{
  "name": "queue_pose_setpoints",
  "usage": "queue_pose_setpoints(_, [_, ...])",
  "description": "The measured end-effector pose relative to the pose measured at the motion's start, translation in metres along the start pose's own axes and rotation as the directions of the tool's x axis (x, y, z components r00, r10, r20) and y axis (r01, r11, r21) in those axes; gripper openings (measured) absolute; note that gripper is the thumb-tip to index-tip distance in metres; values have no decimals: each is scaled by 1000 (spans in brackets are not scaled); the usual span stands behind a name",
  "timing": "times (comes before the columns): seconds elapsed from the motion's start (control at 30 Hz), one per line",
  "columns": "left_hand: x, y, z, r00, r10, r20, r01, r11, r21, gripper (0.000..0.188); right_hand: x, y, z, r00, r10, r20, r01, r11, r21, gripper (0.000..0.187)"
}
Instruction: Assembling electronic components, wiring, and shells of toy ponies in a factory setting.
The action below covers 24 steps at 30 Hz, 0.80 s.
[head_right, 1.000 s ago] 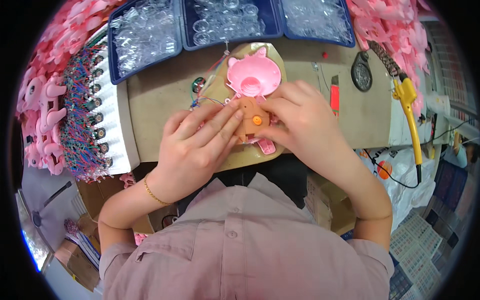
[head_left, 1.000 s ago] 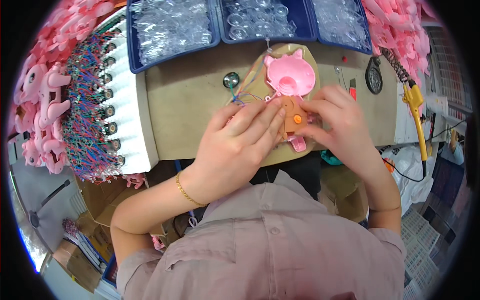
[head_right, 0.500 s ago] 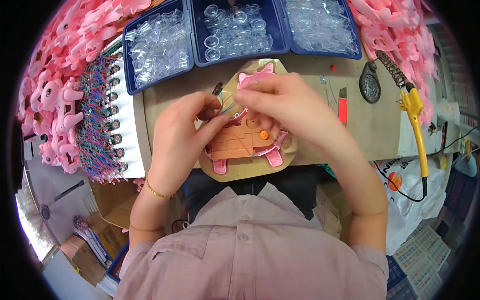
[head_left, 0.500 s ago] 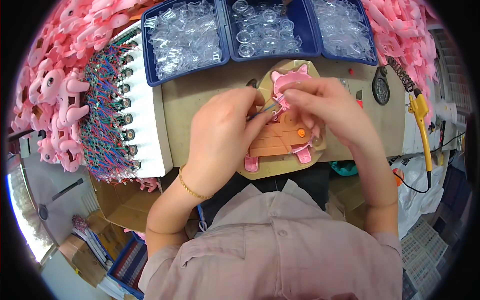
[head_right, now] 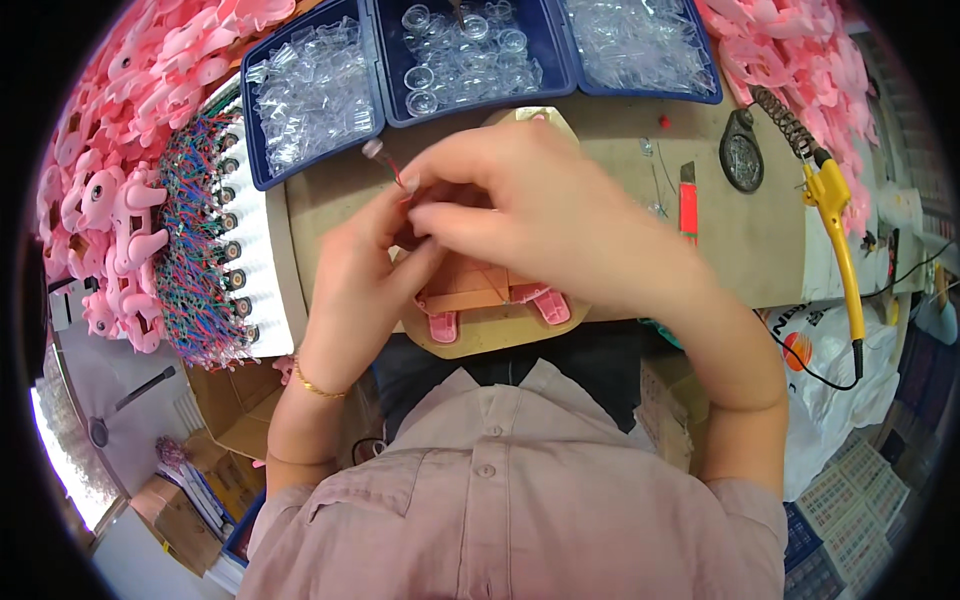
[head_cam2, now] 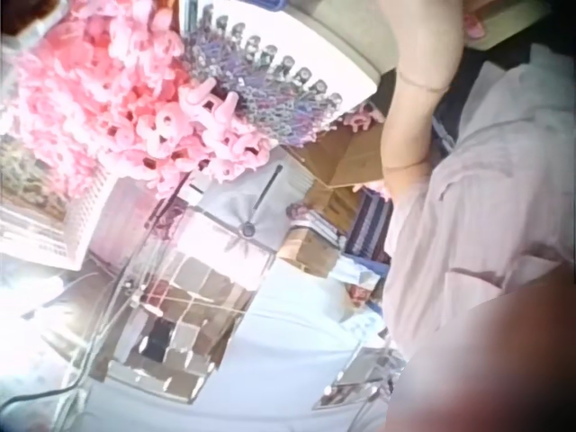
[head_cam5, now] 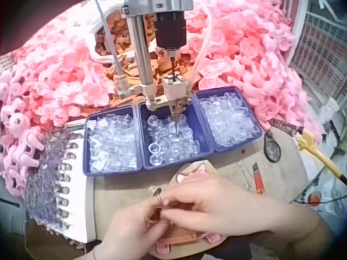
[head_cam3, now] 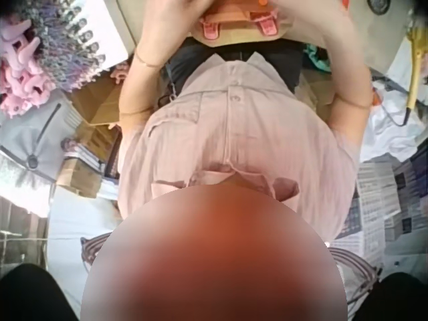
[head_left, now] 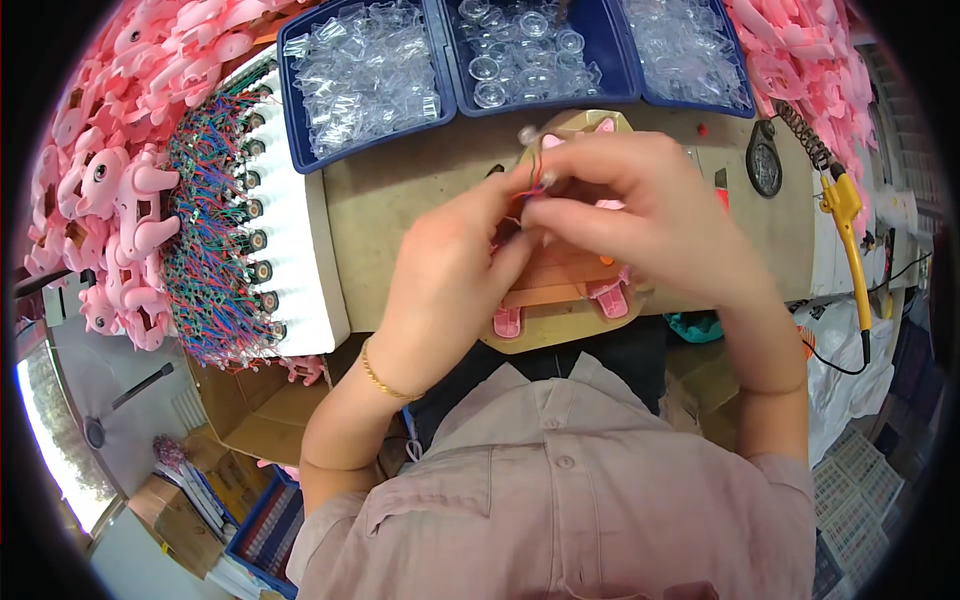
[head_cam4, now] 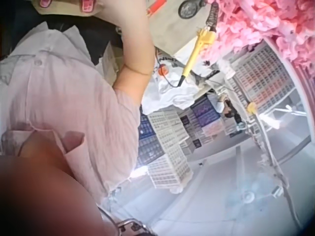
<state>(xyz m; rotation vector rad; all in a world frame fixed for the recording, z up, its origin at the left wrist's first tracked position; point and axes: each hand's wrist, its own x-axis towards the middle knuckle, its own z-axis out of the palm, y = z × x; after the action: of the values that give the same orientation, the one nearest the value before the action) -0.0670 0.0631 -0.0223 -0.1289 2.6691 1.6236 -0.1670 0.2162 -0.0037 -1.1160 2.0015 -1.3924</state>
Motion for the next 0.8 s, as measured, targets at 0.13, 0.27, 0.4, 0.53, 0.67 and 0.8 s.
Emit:
queue_pose_setpoints(0.13, [-7,-14,0,990,142,-20,-138,981,134,13,-7,10,-37,984,176,0,-169,941,-295,26])
queue_pose_setpoints(0.27, [-4,-24,-1,811,581,73,-574,764,295,22,-1,34,-5,979,-191,75,203,845,-495,28])
queue_pose_setpoints(0.4, [-5,-25,3,755,649,88,-643,708,294,31,11,38,-4,889,-444,116,421,689,-589,11])
queue_pose_setpoints(0.53, [-6,-13,-2,999,-35,5,36,987,-157,29,-9,17,-35,985,45,164,20,927,-374,7])
queue_pose_setpoints(0.67, [4,-25,-14,981,-109,160,148,954,-260,19,-21,17,-41,846,459,273,-532,771,351,17])
queue_pose_setpoints(0.8, [5,-17,-13,974,-149,171,181,966,-183,17,-30,21,-20,851,494,-178,-501,865,5,17])
